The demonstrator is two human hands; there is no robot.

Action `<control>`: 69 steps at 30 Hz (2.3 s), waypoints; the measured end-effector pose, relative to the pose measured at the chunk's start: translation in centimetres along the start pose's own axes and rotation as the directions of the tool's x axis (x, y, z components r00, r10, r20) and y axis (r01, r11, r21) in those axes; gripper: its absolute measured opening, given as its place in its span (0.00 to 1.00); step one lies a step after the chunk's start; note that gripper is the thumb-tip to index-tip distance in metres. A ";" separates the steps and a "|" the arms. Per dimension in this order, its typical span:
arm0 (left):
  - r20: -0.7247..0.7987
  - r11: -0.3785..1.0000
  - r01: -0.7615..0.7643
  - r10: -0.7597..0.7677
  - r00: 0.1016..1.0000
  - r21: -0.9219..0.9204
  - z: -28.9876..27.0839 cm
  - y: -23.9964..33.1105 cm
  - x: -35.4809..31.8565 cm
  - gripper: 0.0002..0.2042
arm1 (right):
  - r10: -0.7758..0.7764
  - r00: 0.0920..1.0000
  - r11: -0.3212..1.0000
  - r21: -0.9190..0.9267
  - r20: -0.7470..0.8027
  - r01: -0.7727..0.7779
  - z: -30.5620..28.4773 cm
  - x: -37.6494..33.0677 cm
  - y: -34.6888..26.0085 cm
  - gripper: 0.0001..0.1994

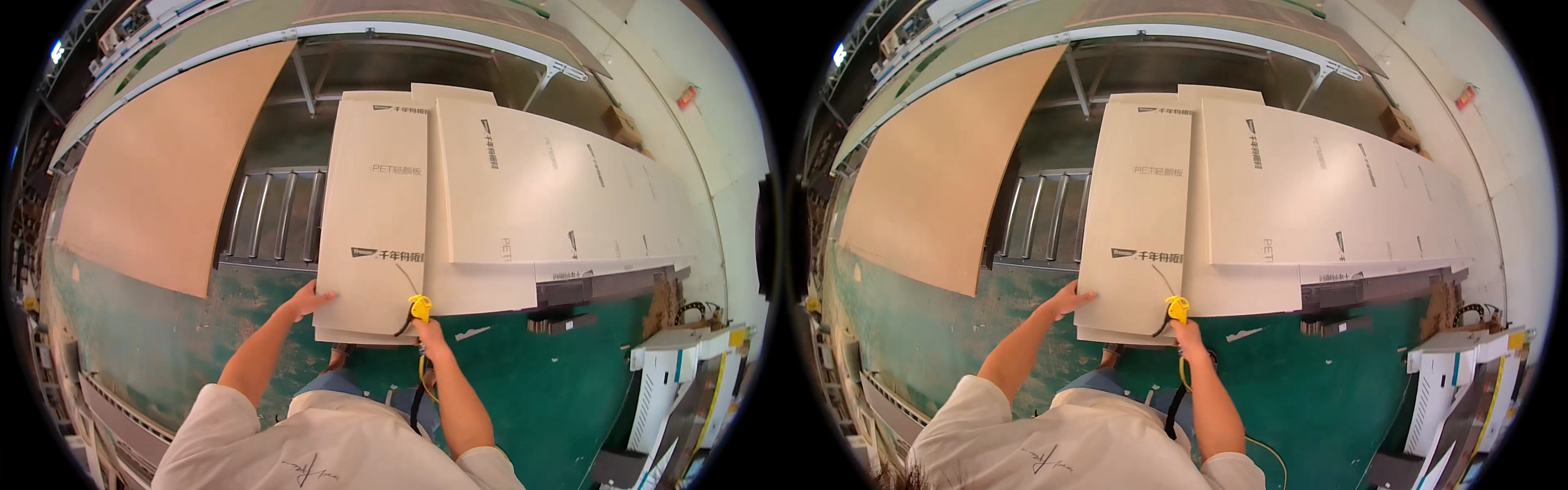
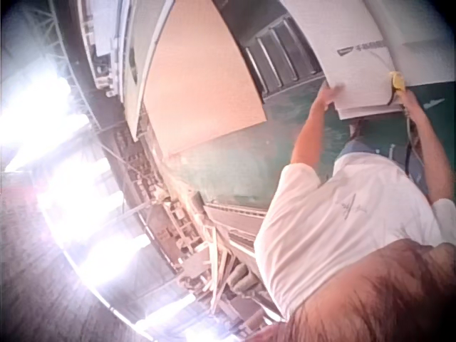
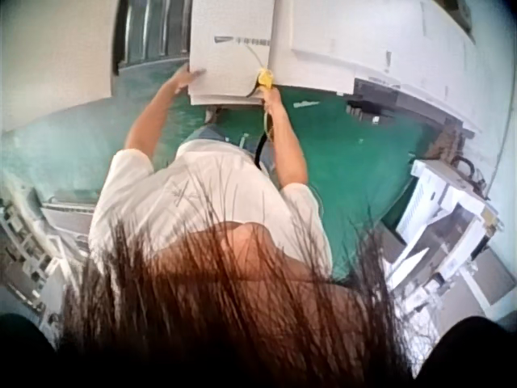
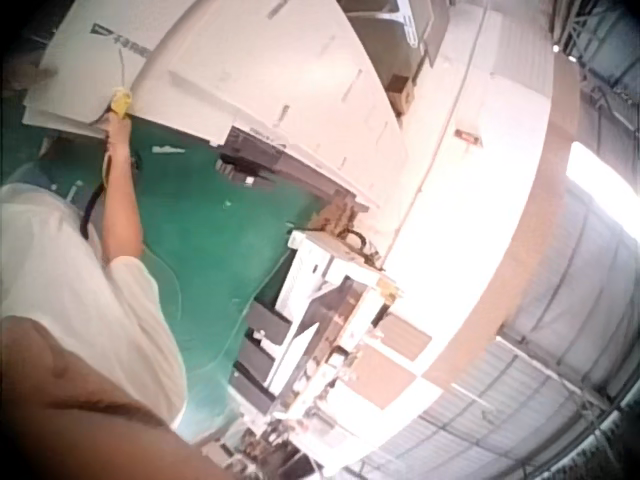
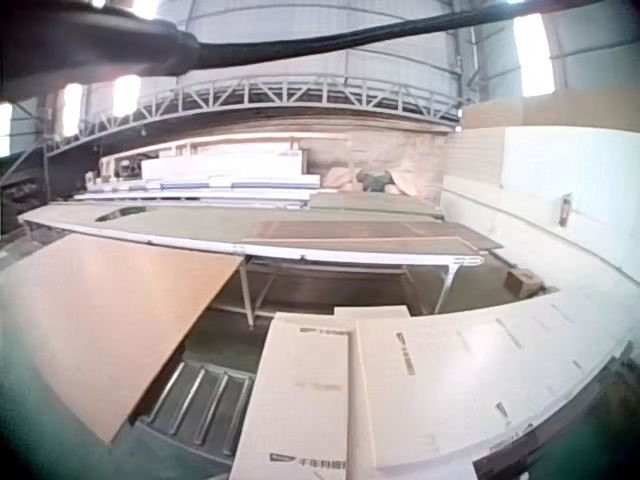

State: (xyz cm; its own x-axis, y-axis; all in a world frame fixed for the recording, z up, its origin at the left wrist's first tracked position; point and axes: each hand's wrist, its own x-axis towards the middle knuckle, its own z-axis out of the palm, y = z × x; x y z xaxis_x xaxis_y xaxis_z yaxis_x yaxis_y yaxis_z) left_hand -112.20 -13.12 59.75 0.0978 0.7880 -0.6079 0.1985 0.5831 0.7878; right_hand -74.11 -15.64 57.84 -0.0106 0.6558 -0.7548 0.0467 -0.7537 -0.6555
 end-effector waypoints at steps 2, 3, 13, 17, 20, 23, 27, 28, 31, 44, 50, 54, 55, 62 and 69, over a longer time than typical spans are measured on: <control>0.012 1.000 0.021 -0.021 1.000 0.006 -0.4 -0.9 0.8 0.45 | -0.013 1.000 1.000 -0.021 -0.019 0.013 0.2 0.2 0.0 0.14; 0.009 0.997 0.067 -0.068 0.998 0.048 1.1 2.1 -0.3 0.47 | -0.017 0.998 0.999 -0.042 -0.060 0.015 -0.9 -0.2 0.9 0.15; 0.320 0.990 0.125 -0.137 0.937 0.058 4.6 -13.0 -10.1 0.50 | 0.302 0.951 0.940 -0.186 0.067 -0.285 -4.8 -10.9 9.9 0.17; 0.562 0.871 0.488 -0.377 0.737 -0.056 4.2 -7.3 -9.5 0.37 | 0.391 0.918 0.897 -0.247 0.060 -0.366 -8.0 -15.4 14.6 0.29; 0.339 0.804 0.410 -0.277 0.899 -0.432 -0.1 -5.7 -1.9 0.31 | 0.470 0.881 0.850 -0.299 0.057 -0.434 -7.7 -17.0 14.7 0.33; 0.045 0.896 0.257 -0.258 0.965 -0.362 -1.4 -1.3 3.7 0.35 | 0.406 0.913 0.868 -0.331 0.049 -0.369 -7.3 -17.9 17.1 0.37; -0.045 0.845 0.228 -0.284 0.958 -0.484 -0.6 2.7 5.1 0.43 | 0.336 0.936 0.813 -0.471 -0.100 -0.342 -4.4 -20.6 14.5 0.41; -0.041 0.833 0.211 -0.269 0.962 -0.511 -0.7 2.5 5.4 0.44 | 0.310 0.941 0.798 -0.502 -0.133 -0.333 -3.9 -21.7 12.2 0.42; -0.050 0.778 0.213 -0.298 0.953 -0.591 0.2 2.2 5.6 0.47 | 0.050 0.977 0.705 -0.686 -0.207 -0.181 -4.7 -24.7 11.6 0.45; 0.149 0.649 -0.010 0.189 0.971 -0.760 11.5 12.9 -3.7 0.46 | -0.368 0.867 0.780 -0.619 -0.336 0.091 -18.7 -33.2 11.7 0.43; 0.108 0.681 -0.110 0.270 0.957 -0.724 22.8 18.1 -7.6 0.46 | -0.457 0.811 0.781 -0.601 -0.364 0.170 -33.0 -35.0 8.4 0.41; 0.147 0.725 -0.025 0.173 0.974 -0.688 33.5 21.7 -13.0 0.48 | -0.450 0.784 0.793 -0.595 -0.428 0.130 -41.3 -40.8 10.7 0.40; 0.104 0.742 -0.036 0.142 0.984 -0.669 36.3 22.8 -13.2 0.48 | -0.462 0.771 0.792 -0.595 -0.439 0.136 -43.6 -41.0 10.9 0.39; 0.199 0.756 0.088 0.056 0.978 -0.649 52.1 25.2 -9.8 0.48 | -0.341 0.837 0.835 -0.547 -0.427 0.060 -59.4 -40.9 11.6 0.36; 0.259 0.751 0.129 0.059 0.964 -0.648 72.2 28.8 -4.1 0.42 | -0.130 0.864 0.920 -0.385 -0.486 -0.078 -76.7 -43.2 8.6 0.33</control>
State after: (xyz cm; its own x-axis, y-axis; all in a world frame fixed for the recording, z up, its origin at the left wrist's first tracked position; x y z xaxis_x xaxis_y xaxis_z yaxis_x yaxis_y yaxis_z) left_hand -36.45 -13.88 77.79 0.3587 0.7426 -0.5656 -0.4703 0.6672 0.5776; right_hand 3.41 -47.18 86.57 0.4704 0.6853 -0.5560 0.4284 -0.7281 -0.5351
